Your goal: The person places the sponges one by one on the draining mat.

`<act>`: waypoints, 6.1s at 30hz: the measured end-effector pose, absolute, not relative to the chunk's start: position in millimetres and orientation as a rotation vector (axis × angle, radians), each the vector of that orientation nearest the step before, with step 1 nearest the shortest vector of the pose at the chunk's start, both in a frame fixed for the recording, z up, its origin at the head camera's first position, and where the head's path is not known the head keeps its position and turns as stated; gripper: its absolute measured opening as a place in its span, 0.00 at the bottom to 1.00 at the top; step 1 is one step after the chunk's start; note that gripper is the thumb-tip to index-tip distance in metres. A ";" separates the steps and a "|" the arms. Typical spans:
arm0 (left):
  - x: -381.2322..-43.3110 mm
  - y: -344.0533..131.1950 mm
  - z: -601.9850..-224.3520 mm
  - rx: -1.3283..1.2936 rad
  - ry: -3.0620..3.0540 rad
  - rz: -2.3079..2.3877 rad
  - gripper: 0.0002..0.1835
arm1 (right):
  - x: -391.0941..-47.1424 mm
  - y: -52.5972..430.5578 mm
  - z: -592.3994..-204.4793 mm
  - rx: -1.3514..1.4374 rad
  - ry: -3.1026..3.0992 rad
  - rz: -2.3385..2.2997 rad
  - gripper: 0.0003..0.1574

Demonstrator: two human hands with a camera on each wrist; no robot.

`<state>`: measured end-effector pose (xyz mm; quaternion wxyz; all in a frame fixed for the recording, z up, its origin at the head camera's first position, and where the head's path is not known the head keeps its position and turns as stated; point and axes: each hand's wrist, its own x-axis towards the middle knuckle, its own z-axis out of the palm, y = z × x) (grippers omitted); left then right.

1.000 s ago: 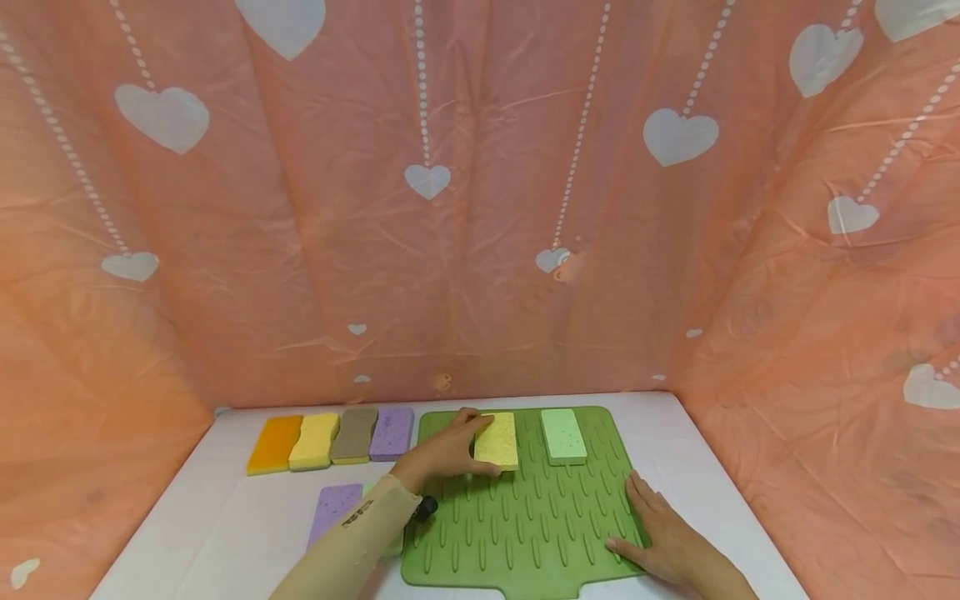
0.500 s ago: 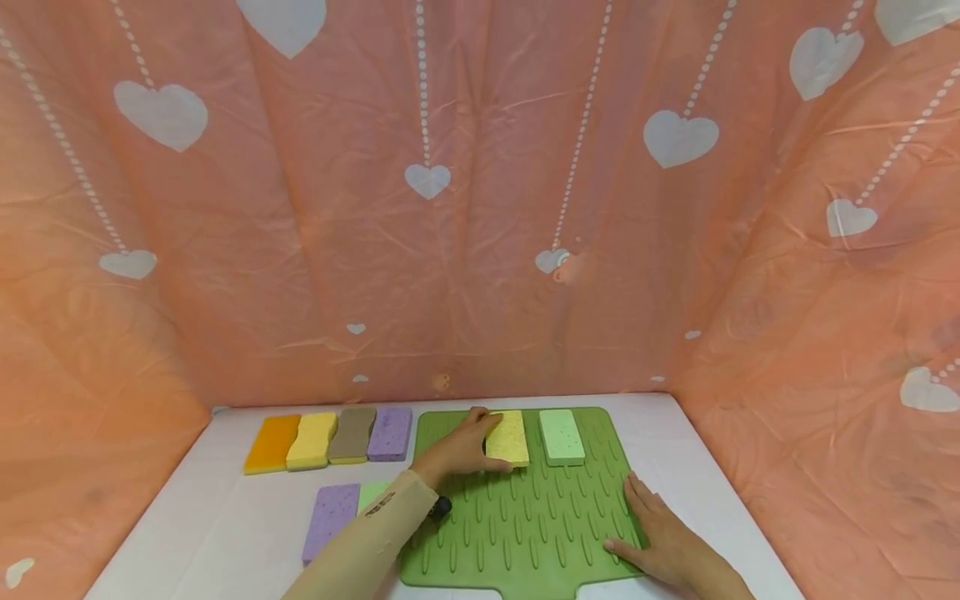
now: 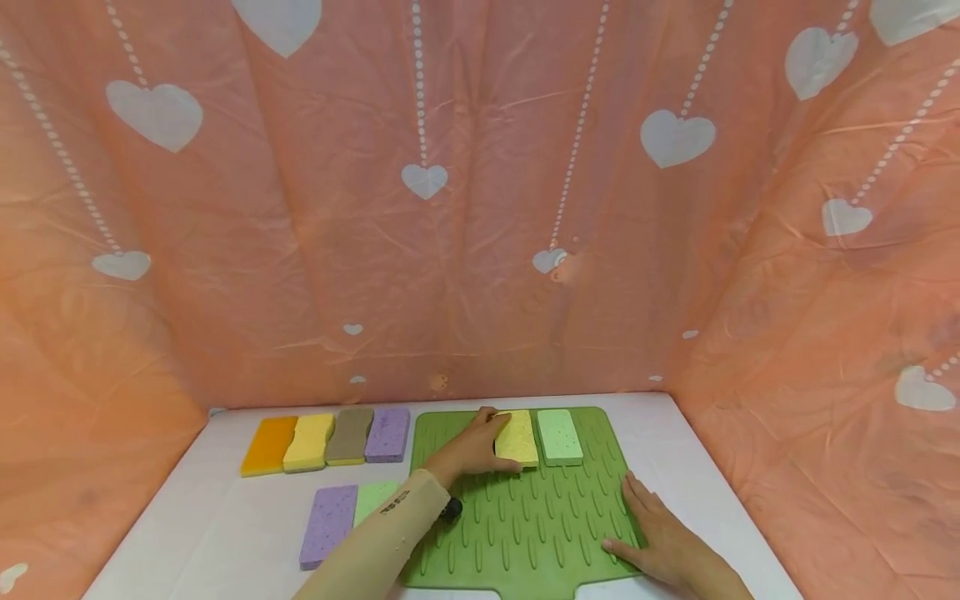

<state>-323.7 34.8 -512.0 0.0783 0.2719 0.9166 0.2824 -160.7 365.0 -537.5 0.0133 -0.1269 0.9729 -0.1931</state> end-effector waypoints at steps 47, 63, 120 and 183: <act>-314.7 -28.1 -490.8 0.796 2.673 0.916 0.56 | -161.6 362.9 -533.7 -0.397 3.013 -0.593 0.67; -311.2 -93.1 -491.0 0.714 2.778 0.965 0.57 | -162.6 362.2 -532.3 -0.407 3.008 -0.590 0.66; -297.1 -323.6 -490.4 0.437 2.944 0.901 0.58 | -163.7 366.5 -539.1 -0.399 2.996 -0.722 0.67; -326.5 -355.5 -488.6 0.336 2.764 0.674 0.59 | -163.8 362.7 -535.3 -0.390 3.011 -0.611 0.67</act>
